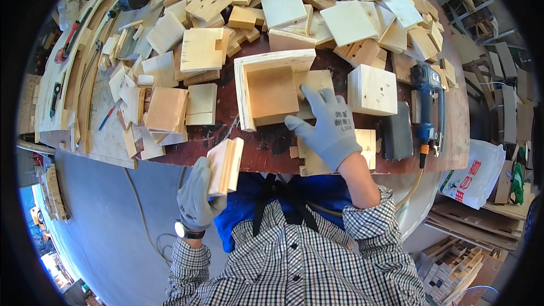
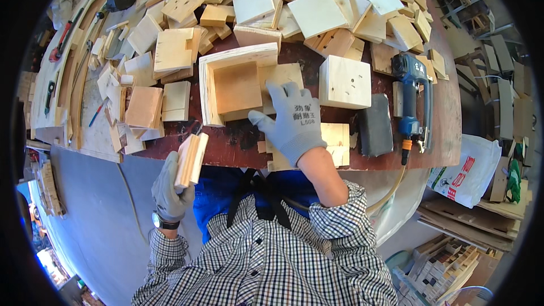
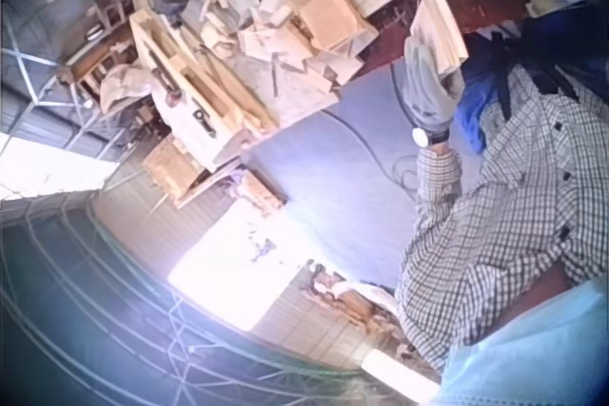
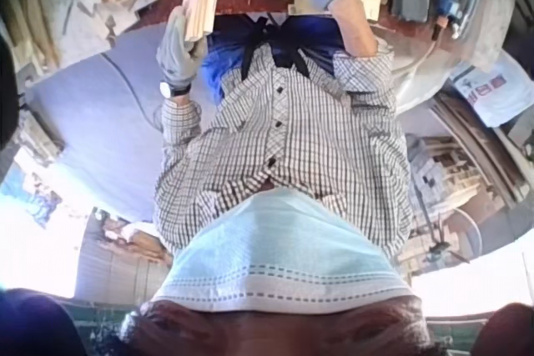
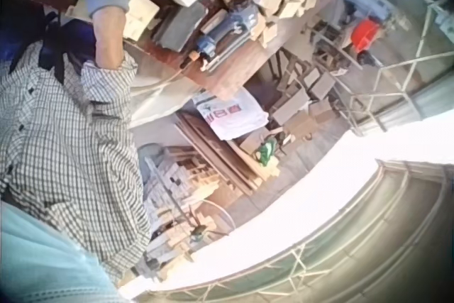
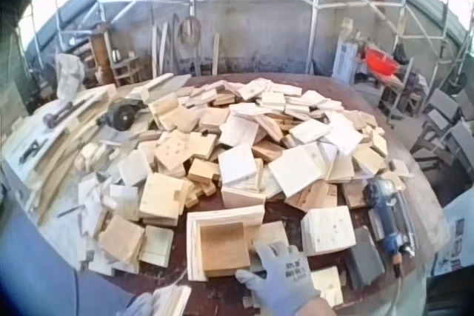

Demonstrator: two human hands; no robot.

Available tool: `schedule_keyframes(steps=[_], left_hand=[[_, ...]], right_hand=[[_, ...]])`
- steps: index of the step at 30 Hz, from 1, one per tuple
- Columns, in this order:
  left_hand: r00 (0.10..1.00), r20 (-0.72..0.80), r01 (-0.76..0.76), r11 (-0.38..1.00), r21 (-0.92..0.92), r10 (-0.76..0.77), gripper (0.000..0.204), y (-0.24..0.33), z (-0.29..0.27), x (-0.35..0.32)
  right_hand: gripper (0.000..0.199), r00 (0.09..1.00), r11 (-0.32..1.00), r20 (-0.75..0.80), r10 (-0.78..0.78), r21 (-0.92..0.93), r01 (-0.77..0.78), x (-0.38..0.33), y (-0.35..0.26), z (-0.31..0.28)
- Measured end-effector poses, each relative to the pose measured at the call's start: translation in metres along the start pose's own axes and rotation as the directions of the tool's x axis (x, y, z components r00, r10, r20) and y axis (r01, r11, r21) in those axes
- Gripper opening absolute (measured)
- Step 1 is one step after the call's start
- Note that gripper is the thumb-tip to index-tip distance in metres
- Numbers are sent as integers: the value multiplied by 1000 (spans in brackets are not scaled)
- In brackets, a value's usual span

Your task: The person assembles small wooden boxes by nailing pieces together with a nail gun, then smoothing edges with a sanding block. They handle multiple box components, aligning and fastening them on a cluttered workbench.

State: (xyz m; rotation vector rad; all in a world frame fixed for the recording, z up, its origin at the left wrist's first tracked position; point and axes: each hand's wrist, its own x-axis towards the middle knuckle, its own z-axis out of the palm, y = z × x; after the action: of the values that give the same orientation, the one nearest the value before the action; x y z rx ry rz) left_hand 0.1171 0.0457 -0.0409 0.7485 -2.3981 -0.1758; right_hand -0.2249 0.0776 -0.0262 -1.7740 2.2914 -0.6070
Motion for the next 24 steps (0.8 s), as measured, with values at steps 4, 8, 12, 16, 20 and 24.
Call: schedule_keyframes(steps=[4,8,12,16,20,24], left_hand=[[999,-45,31,996,86,-27,58,-9,-2,-7],[1000,2,11,997,82,-11,61,-17,7,4],[985,-24,172,981,90,-170,59,-15,11,-2],[979,-90,193,974,117,-183,59,-11,1,8],[979,-135,173,973,151,-153,64,-14,1,23],[964,-124,252,958,135,-236,66,-15,9,38]], right_hand=[[66,996,982,74,54,174,-66,10,0,-8],[76,997,999,72,-30,44,27,15,-8,-14],[77,993,999,107,-41,5,40,24,-4,-13],[77,992,995,97,-86,65,80,26,6,-2],[79,993,982,82,-82,177,66,22,8,5],[75,994,985,23,-105,142,101,22,8,8]])
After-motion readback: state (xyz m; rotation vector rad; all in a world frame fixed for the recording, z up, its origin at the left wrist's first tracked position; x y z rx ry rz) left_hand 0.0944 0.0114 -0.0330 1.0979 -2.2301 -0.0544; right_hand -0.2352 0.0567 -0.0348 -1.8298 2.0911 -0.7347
